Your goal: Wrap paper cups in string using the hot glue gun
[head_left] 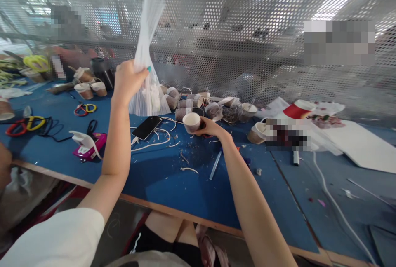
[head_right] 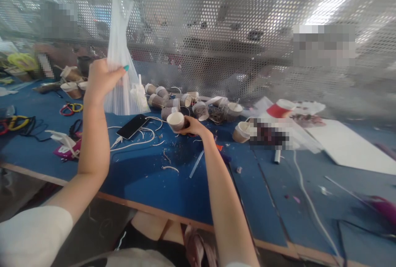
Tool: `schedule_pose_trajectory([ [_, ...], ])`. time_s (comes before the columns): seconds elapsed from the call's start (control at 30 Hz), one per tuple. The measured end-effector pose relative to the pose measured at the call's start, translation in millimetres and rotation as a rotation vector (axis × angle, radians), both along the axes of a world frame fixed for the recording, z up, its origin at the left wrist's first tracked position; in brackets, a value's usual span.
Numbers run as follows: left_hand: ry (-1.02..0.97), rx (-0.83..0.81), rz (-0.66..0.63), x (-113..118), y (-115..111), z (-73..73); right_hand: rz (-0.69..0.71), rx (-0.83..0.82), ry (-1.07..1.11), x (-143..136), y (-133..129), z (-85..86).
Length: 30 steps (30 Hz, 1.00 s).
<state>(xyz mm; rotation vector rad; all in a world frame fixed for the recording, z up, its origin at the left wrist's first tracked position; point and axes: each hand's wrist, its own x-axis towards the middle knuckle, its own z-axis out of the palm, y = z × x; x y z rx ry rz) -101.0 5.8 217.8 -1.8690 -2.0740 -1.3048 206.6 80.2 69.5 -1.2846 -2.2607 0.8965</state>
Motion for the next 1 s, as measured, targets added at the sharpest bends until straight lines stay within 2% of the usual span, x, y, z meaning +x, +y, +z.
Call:
schedule_pose_trajectory([
  [0.07,-0.048,0.01,0.0,10.2,4.3,-2.0,-0.037,0.036,-0.008,-3.2,0.5,-3.1],
  [0.27,-0.189,-0.059,-0.268,34.0,25.2,-17.9,-0.133,0.098,-0.053,-11.8,2.3,-9.4],
  [0.47,-0.181,-0.13,-0.366,42.2,32.3,-23.0,-0.101,-0.013,-0.077,-5.9,1.5,-1.2],
  [0.6,-0.239,-0.146,-0.404,41.2,31.3,-21.9,-0.044,-0.12,-0.052,2.4,-1.9,16.2],
  [0.77,-0.489,-0.153,-0.529,47.3,34.7,-25.1,-0.063,-0.198,-0.018,22.7,-8.5,51.2],
  [0.9,-0.688,-0.195,-0.662,71.6,38.1,-34.9,-0.136,-0.162,0.097,33.0,-22.5,81.6],
  [1.0,-0.81,-0.293,-0.733,95.8,39.4,-46.3,-0.17,-0.116,0.26,21.6,-36.1,97.2],
])
